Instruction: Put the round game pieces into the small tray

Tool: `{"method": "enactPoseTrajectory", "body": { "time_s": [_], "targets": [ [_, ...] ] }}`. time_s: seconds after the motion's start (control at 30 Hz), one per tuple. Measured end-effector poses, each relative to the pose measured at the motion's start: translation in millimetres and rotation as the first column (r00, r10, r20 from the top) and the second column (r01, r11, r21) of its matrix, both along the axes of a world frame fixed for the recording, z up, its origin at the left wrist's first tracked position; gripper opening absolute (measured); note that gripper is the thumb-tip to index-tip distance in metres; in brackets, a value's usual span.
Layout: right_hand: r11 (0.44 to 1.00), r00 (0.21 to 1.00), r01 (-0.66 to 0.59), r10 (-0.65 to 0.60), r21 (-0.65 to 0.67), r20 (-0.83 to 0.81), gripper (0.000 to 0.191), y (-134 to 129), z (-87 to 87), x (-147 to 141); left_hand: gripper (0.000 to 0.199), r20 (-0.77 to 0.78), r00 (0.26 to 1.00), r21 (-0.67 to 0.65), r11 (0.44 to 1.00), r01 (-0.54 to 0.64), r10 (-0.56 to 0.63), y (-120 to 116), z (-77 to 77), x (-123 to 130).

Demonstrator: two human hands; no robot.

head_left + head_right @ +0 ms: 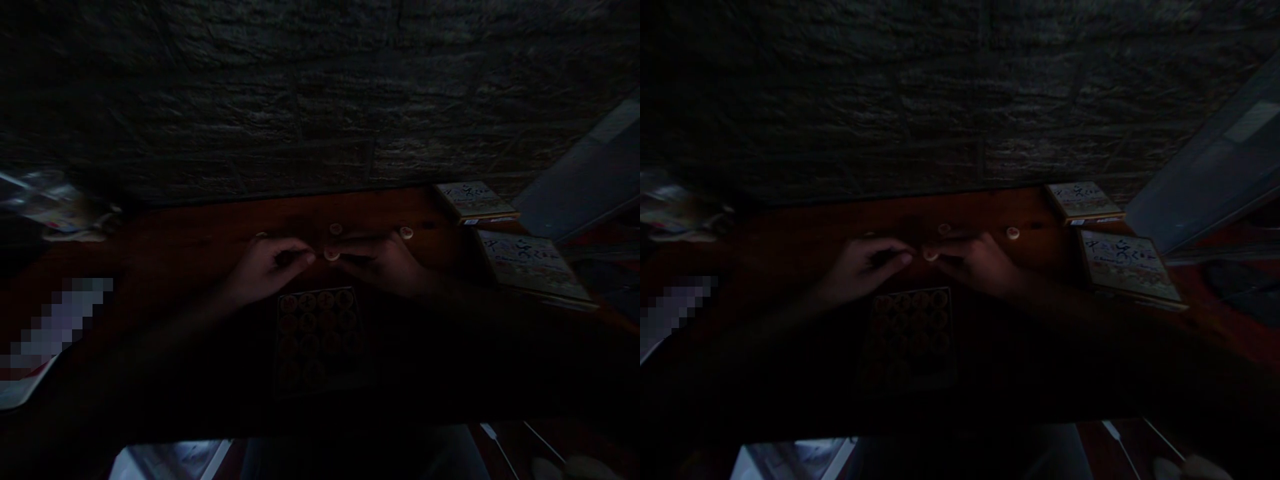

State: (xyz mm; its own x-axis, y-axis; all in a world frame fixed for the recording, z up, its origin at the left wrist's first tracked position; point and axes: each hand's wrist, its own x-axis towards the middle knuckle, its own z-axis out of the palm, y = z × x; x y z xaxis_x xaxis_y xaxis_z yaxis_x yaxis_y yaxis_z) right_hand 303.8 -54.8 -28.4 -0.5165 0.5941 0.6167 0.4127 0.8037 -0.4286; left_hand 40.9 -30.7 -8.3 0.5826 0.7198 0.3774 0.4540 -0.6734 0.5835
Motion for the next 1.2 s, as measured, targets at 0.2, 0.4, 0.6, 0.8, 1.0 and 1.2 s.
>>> {"method": "enactPoseTrajectory", "body": {
  "time_s": [0.2,0.4,0.6,0.8,1.0,1.2],
  "targets": [
    [0.997,0.999,-0.015,0.018,0.075,-0.046,0.025,-1,-3.1,-5,0.02,0.135,0.987,-0.269,0.956,0.118,-0.084,0,-2.3,12],
    [0.992,1.0,-0.007,0.011,0.127,-0.03,0.027,-5,-0.7,-13,0.017,0.156,0.984,-0.362,0.922,0.134,-0.081,5,-5.1,14],
    [0.998,0.997,0.054,-0.052,0.032,-0.056,0.029,-5,0.7,-11,0.019,0.263,0.964,-0.404,0.901,0.155,-0.048,5,-5.3,14],
    [0.989,0.991,0.088,-0.099,-0.117,-0.091,0.019,-4,1.6,-9,0.02,0.259,0.961,-0.367,0.91,0.191,-0.097,5,-9.7,12],
    [0.971,0.983,0.044,-0.085,-0.236,-0.165,0.021,-3,4.4,-13,0.023,0.239,0.958,-0.306,0.923,0.232,-0.162,4,-15.2,14],
    [0.941,0.968,-0.022,-0.065,-0.339,-0.242,0.019,1,1.5,-14,0.06,0.26,0.962,-0.22,0.964,0.147,-0.088,4,-15.8,14]
  ]
}}
